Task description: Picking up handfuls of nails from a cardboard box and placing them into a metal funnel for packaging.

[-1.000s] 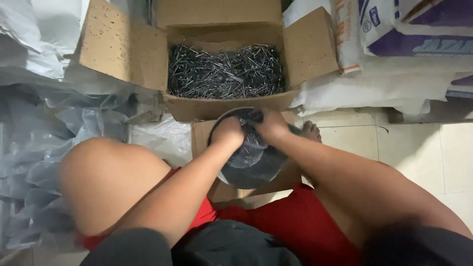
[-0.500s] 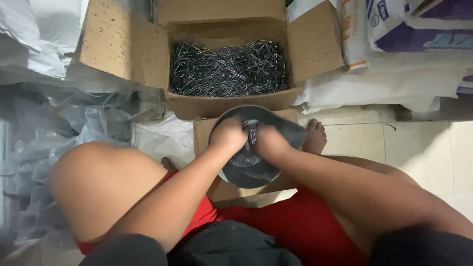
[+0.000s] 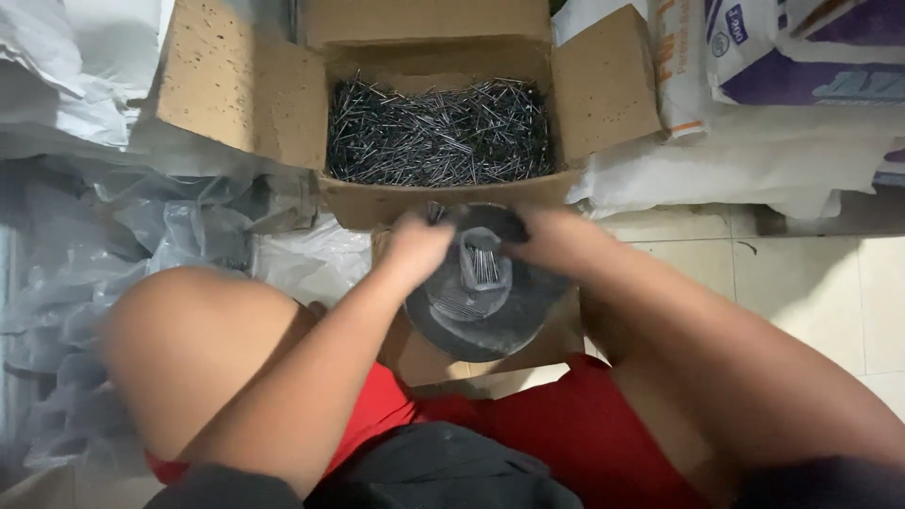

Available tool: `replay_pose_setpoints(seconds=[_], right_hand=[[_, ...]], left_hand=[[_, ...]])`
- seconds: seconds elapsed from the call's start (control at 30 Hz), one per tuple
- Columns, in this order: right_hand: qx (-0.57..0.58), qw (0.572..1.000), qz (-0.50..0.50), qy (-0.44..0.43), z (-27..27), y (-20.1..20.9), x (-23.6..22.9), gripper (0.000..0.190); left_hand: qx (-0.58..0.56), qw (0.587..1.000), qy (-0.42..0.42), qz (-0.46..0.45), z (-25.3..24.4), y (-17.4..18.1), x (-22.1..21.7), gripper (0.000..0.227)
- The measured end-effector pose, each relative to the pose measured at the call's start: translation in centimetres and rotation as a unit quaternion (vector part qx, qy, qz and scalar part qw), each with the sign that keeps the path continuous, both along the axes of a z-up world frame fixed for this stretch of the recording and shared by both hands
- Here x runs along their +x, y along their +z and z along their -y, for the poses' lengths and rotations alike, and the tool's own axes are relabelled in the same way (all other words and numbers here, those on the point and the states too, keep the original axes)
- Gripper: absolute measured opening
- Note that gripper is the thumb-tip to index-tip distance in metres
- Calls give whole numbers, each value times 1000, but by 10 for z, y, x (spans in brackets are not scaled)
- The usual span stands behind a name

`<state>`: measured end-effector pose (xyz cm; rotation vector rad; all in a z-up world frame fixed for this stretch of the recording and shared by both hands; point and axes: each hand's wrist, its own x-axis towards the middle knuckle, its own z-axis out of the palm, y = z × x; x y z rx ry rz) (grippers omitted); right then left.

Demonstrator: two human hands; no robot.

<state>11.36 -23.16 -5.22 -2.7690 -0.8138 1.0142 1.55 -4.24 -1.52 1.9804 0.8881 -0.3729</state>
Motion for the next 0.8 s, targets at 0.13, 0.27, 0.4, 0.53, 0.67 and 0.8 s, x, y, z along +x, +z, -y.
replay_pose_setpoints(seconds=[0.13,0.27,0.4,0.53,0.67,0.8], right_hand=[[136,988,54,43,3,60,12,49],[213,974,6,81,-12,104,0,60],[174,982,14,-70,-12,87,-7,41],[130,984,10,-125,-17,71,-8,43],[94,973,-36,-207,-25,60,-12,50],[91,954,-83,-275,-29,54,-19,54]], left_hand=[[-358,901,205,133,-1,-56,-7,24],[-274,954,71,99,2,-21,-23,34],[-226,969,-12,99,5,8,-20,25],[-214,971,17,106,17,-11,-4,30],[-186,979,-11,77,18,-12,-3,39],[-186,978,-57,68,21,-1,-10,44]])
